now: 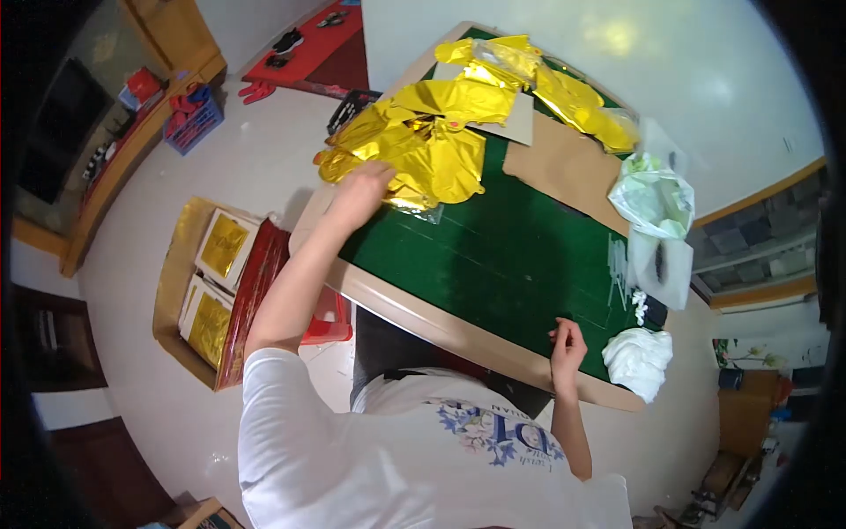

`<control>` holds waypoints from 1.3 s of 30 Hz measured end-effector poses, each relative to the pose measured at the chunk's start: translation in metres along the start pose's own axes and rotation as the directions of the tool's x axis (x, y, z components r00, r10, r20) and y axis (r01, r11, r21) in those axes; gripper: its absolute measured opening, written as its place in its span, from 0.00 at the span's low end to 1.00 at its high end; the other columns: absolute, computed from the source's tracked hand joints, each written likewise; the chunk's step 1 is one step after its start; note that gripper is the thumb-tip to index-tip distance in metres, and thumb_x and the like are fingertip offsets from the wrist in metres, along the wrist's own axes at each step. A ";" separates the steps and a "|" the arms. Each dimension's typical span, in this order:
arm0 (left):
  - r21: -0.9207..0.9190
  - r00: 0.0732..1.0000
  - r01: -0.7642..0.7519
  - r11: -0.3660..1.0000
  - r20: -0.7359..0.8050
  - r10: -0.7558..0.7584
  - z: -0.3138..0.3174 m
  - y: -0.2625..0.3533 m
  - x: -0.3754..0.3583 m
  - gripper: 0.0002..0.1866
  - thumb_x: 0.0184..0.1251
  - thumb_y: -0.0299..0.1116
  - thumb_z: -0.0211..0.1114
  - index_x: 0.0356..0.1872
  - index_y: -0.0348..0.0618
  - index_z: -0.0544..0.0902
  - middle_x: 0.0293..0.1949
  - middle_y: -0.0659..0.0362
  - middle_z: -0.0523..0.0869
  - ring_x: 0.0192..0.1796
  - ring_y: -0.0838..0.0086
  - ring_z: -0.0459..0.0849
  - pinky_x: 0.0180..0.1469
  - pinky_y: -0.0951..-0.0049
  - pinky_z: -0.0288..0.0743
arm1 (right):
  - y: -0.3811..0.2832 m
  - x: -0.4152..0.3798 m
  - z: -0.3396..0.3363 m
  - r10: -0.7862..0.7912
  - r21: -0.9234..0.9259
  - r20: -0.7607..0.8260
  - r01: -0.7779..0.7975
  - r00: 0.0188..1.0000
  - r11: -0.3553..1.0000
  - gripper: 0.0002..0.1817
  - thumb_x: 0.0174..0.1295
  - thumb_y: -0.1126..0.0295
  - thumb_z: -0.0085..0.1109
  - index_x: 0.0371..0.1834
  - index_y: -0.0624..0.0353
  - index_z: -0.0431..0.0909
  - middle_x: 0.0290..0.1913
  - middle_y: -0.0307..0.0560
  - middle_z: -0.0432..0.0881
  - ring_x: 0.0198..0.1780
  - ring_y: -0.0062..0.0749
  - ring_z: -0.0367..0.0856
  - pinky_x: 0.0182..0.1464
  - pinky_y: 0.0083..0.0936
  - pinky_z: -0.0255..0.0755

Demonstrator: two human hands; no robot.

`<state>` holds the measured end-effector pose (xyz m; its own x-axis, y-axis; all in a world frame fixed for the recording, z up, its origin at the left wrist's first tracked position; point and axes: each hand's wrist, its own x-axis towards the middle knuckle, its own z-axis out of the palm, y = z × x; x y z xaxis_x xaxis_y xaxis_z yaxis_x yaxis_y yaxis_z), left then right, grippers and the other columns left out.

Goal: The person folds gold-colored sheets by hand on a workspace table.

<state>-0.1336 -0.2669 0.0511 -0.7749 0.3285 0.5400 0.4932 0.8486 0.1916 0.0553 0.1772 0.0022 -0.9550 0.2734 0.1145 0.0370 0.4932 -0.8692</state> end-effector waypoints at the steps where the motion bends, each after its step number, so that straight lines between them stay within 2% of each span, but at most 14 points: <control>1: 0.039 0.997 -0.022 0.999 0.081 0.019 0.013 0.008 0.008 0.08 0.57 0.26 0.59 0.37 0.38 0.81 0.40 0.52 0.83 0.47 0.56 0.82 0.49 0.62 0.77 | 0.000 -0.001 -0.001 0.005 -0.002 -0.004 -0.005 1.000 1.000 0.09 0.70 0.71 0.50 0.43 0.61 0.81 0.28 0.40 0.81 0.28 0.16 0.76 0.28 0.14 0.66; 3: 0.073 0.987 -0.062 0.995 0.155 0.050 0.033 0.016 0.017 0.07 0.58 0.27 0.59 0.37 0.39 0.81 0.39 0.52 0.83 0.47 0.57 0.82 0.49 0.62 0.77 | 0.003 -0.001 -0.001 -0.009 0.009 -0.026 0.010 1.000 1.000 0.09 0.70 0.70 0.51 0.43 0.61 0.81 0.27 0.40 0.81 0.27 0.17 0.77 0.28 0.14 0.67; 5: 0.244 0.885 -0.041 0.969 0.459 -0.078 0.046 0.016 0.021 0.07 0.58 0.29 0.58 0.34 0.41 0.81 0.38 0.54 0.83 0.47 0.60 0.82 0.48 0.63 0.78 | 0.009 0.000 0.000 -0.025 0.013 -0.031 0.025 0.999 1.000 0.09 0.69 0.70 0.52 0.43 0.60 0.81 0.24 0.40 0.81 0.26 0.16 0.77 0.28 0.14 0.68; 8: 0.234 0.864 -0.118 0.965 0.503 -0.016 0.045 0.011 0.026 0.10 0.58 0.32 0.61 0.40 0.42 0.80 0.39 0.55 0.81 0.44 0.61 0.81 0.46 0.62 0.77 | 0.004 0.001 0.001 -0.033 0.026 -0.037 0.034 0.999 0.999 0.08 0.68 0.71 0.53 0.43 0.59 0.81 0.23 0.39 0.81 0.26 0.16 0.77 0.28 0.14 0.68; 10: 0.118 0.889 -0.122 0.986 0.454 0.056 0.033 0.028 0.031 0.14 0.59 0.34 0.62 0.45 0.41 0.79 0.43 0.56 0.81 0.46 0.62 0.80 0.48 0.63 0.77 | 0.005 0.002 0.001 -0.015 0.026 -0.039 0.016 0.999 1.000 0.08 0.68 0.71 0.54 0.43 0.59 0.82 0.24 0.39 0.81 0.26 0.16 0.77 0.28 0.15 0.68; 12: 0.095 0.934 -0.342 0.935 0.143 0.327 0.039 0.037 0.033 0.16 0.60 0.36 0.62 0.47 0.42 0.80 0.45 0.56 0.81 0.48 0.62 0.79 0.50 0.65 0.76 | 0.005 0.003 0.002 0.000 0.020 -0.036 0.001 0.999 1.000 0.07 0.68 0.72 0.54 0.42 0.59 0.82 0.24 0.39 0.81 0.26 0.15 0.77 0.28 0.15 0.68; 14: 0.146 0.930 -0.327 0.934 0.224 0.291 0.059 0.037 0.033 0.17 0.60 0.35 0.61 0.50 0.42 0.79 0.48 0.55 0.81 0.49 0.62 0.79 0.52 0.67 0.75 | 0.005 0.002 0.001 0.041 0.029 0.002 -0.041 0.999 0.999 0.07 0.68 0.73 0.54 0.42 0.60 0.82 0.25 0.39 0.81 0.26 0.15 0.77 0.28 0.15 0.68; 17: 0.151 0.886 -0.301 0.942 0.410 0.218 0.072 0.040 0.038 0.09 0.56 0.29 0.58 0.36 0.37 0.82 0.38 0.55 0.80 0.43 0.61 0.81 0.42 0.68 0.80 | 0.004 0.003 0.003 -0.019 0.046 -0.020 0.020 1.000 0.999 0.07 0.68 0.73 0.54 0.42 0.62 0.81 0.26 0.40 0.81 0.27 0.15 0.76 0.28 0.15 0.68; 24: 0.208 0.857 -0.276 0.939 0.495 0.142 0.067 0.053 0.053 0.05 0.55 0.28 0.60 0.30 0.38 0.80 0.37 0.55 0.81 0.44 0.59 0.81 0.41 0.64 0.81 | 0.006 0.002 0.002 -0.004 0.044 -0.015 0.005 1.000 0.999 0.07 0.68 0.73 0.54 0.41 0.63 0.81 0.26 0.39 0.80 0.27 0.17 0.77 0.29 0.15 0.68; 27: 0.087 0.896 -0.077 0.993 0.443 0.030 0.061 0.052 0.060 0.06 0.54 0.28 0.62 0.31 0.37 0.80 0.37 0.52 0.81 0.45 0.56 0.81 0.42 0.61 0.80 | 0.005 0.003 0.002 -0.004 0.059 -0.008 0.005 1.000 0.998 0.07 0.68 0.73 0.53 0.41 0.63 0.81 0.25 0.39 0.80 0.27 0.16 0.77 0.30 0.15 0.68; 29: -0.077 0.890 0.210 0.975 0.427 -0.159 0.062 0.051 0.063 0.03 0.56 0.28 0.62 0.29 0.40 0.80 0.39 0.52 0.81 0.45 0.53 0.79 0.45 0.57 0.77 | 0.001 0.004 0.002 0.051 0.050 0.033 -0.053 0.998 0.997 0.07 0.68 0.73 0.54 0.42 0.62 0.81 0.26 0.40 0.80 0.28 0.17 0.77 0.30 0.16 0.68; 32: 0.026 0.965 -0.030 0.999 0.261 0.023 0.061 0.064 0.053 0.05 0.55 0.29 0.62 0.31 0.38 0.80 0.37 0.50 0.81 0.45 0.53 0.80 0.47 0.58 0.76 | -0.009 0.014 0.012 0.037 0.029 0.089 -0.040 0.995 0.999 0.07 0.68 0.72 0.54 0.42 0.61 0.81 0.26 0.41 0.81 0.28 0.17 0.77 0.31 0.16 0.68; 34: 0.035 0.972 -0.040 0.999 0.233 0.031 0.068 0.060 0.048 0.05 0.55 0.29 0.62 0.30 0.38 0.80 0.37 0.49 0.81 0.45 0.52 0.79 0.47 0.58 0.76 | -0.019 0.024 0.025 0.011 0.038 0.128 -0.016 0.992 0.999 0.07 0.67 0.71 0.55 0.43 0.59 0.81 0.28 0.43 0.81 0.28 0.19 0.77 0.31 0.17 0.69; 39: -0.107 0.951 0.138 0.985 0.293 -0.102 0.074 0.042 0.050 0.05 0.54 0.29 0.64 0.28 0.38 0.80 0.36 0.47 0.80 0.44 0.52 0.79 0.47 0.58 0.75 | -0.060 0.053 0.075 -0.333 -0.038 0.297 0.359 0.895 0.932 0.12 0.64 0.73 0.57 0.50 0.58 0.78 0.39 0.47 0.83 0.38 0.31 0.83 0.41 0.23 0.76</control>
<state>-0.1809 -0.1843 0.0257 -0.9027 0.3474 0.2540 0.4207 0.8365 0.3511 -0.0195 0.0997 0.0244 -0.9545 -0.1645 0.2488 -0.2974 0.5894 -0.7511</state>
